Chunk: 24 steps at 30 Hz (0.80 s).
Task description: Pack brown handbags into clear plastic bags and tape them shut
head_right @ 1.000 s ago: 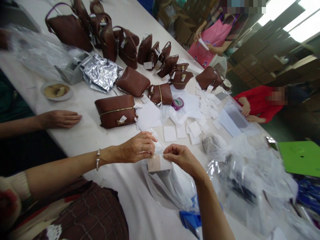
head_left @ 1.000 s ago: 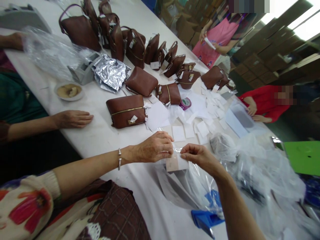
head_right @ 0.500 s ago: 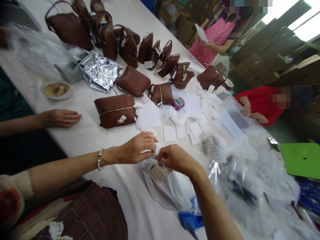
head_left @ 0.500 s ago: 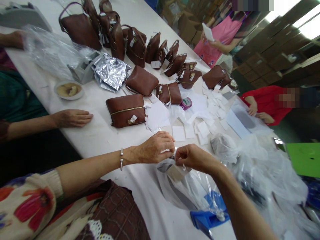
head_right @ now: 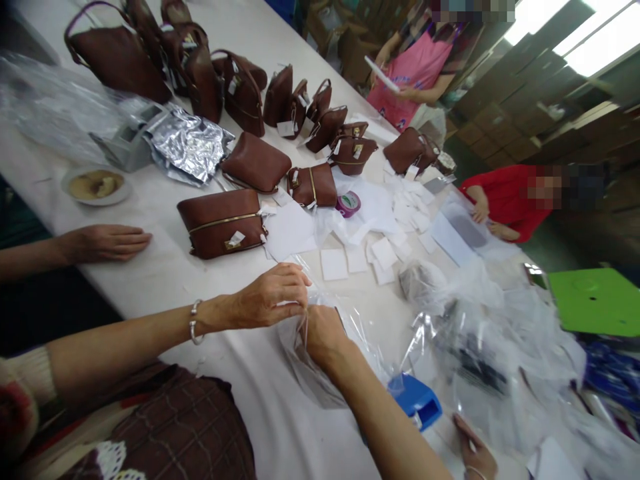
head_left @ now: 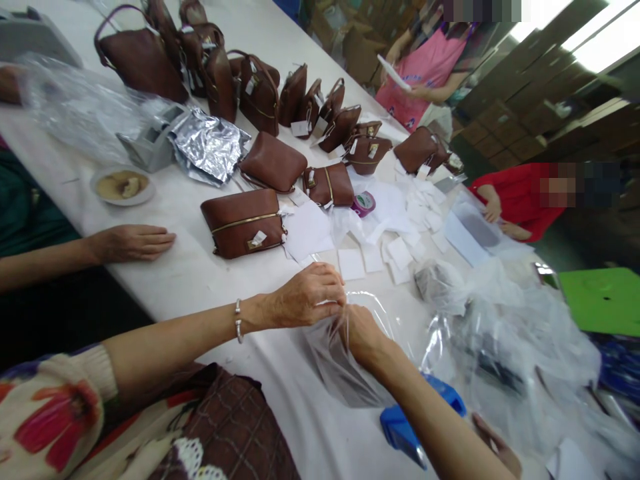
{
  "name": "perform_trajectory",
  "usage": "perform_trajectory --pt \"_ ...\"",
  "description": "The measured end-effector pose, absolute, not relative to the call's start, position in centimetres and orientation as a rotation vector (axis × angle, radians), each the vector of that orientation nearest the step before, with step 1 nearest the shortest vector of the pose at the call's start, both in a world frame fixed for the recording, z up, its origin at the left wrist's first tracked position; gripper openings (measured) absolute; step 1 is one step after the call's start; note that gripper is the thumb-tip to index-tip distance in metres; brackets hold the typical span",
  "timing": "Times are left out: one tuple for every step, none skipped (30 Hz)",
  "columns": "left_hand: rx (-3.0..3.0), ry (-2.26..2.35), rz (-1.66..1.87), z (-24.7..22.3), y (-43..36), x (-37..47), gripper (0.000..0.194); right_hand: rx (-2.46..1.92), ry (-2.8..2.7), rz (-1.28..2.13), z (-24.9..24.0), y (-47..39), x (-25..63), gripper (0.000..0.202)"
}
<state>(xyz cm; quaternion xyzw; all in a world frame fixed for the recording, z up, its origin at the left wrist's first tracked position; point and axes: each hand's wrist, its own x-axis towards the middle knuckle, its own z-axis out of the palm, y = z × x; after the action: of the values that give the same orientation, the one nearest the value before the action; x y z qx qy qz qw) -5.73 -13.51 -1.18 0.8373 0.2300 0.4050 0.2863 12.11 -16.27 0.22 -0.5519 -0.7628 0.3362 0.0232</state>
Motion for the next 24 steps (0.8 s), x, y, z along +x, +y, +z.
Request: perform_trajectory --pt "2.261 0.591 1.081 -1.1 -13.5 -5.8 0.016 -1.729 -2.357 1.061 -0.1 -16.5 11.7 0.027" --pt "2.271 0.578 1.081 -1.1 -13.5 -6.0 0.017 -1.73 -2.372 1.105 -0.1 -16.7 11.4 0.027" --pt "2.268 0.571 1.075 -1.0 -13.5 -6.2 0.017 -1.713 -2.394 1.145 0.3 -16.8 11.4 0.024" --pt "2.25 0.554 1.056 -0.9 -13.5 -6.6 0.018 -1.703 -2.389 1.207 1.1 -16.8 11.8 0.018" --pt "2.219 0.535 1.022 -0.7 -13.4 -7.0 0.018 -1.717 -2.334 1.294 2.2 -16.8 12.5 0.012" --pt "2.177 0.524 0.965 -0.5 -13.2 -7.5 0.017 -1.757 -2.228 1.384 3.6 -16.9 13.6 0.01" --pt "2.129 0.536 0.887 -0.2 -13.0 -7.9 0.018 -1.82 -2.088 1.445 5.1 -17.1 15.0 0.016" --pt "2.079 0.591 0.805 0.0 -12.7 -8.2 0.018 -1.895 -1.942 1.459 6.5 -17.5 16.7 0.023" --pt "2.038 0.684 0.733 0.4 -12.4 -8.3 0.019 -1.975 -1.819 1.409 7.7 -18.1 18.4 0.031" --pt "2.01 0.804 0.68 0.7 -12.1 -8.3 0.022 -2.051 -1.765 1.284 8.6 -19.0 20.1 0.038" --pt "2.005 0.917 0.641 1.1 -11.8 -8.1 0.028 -2.123 -1.767 1.115 9.0 -20.2 21.6 0.046" --pt "2.032 0.988 0.605 1.5 -11.5 -7.7 0.04 -2.198 -1.78 0.923 9.0 -21.5 22.8 0.055" --pt "2.093 1.007 0.553 1.9 -11.3 -7.3 0.054 -2.271 -1.795 0.753 8.6 -23.0 23.7 0.064" --pt "2.179 0.969 0.472 2.2 -11.2 -6.8 0.068 -2.339 -1.808 0.624 7.9 -24.5 24.3 0.071" --pt "2.271 0.885 0.356 2.5 -11.2 -6.4 0.077 -2.404 -1.821 0.539 7.0 -26.0 24.4 0.078" --pt "2.355 0.788 0.22 2.6 -11.3 -6.2 0.082 -2.461 -1.843 0.508 6.1 -27.4 24.1 0.081" --pt "2.423 0.694 0.079 2.6 -11.4 -6.0 0.083 -2.512 -1.87 0.527 5.2 -28.6 23.6 0.081" --pt "2.474 0.625 -0.05 2.5 -11.6 -6.1 0.081 -2.564 -1.904 0.588 4.5 -29.6 22.9 0.076" --pt "2.511 0.596 -0.158 2.4 -11.8 -6.3 0.075 -2.623 -1.938 0.667 4.1 -30.4 22.2 0.066" --pt "2.538 0.602 -0.241 2.2 -11.9 -6.6 0.064 -2.688 -1.97 0.738 3.8 -30.9 21.5 0.051" --pt "2.553 0.635 -0.3 2.1 -12.1 -7.0 0.05 -2.753 -1.993 0.777 3.9 -31.2 20.9 0.037" --pt "2.552 0.677 -0.333 2.2 -12.2 -7.5 0.035 -2.806 -2.003 0.781 4.2 -31.4 20.6 0.028" --pt "2.538 0.716 -0.337 2.4 -12.4 -8.0 0.022 -2.835 -1.994 0.768 4.8 -31.6 20.6 0.027" --pt "2.521 0.748 -0.317 2.8 -12.7 -8.4 0.015 -2.836 -1.96 0.751 5.5 -31.7 20.8 0.028"
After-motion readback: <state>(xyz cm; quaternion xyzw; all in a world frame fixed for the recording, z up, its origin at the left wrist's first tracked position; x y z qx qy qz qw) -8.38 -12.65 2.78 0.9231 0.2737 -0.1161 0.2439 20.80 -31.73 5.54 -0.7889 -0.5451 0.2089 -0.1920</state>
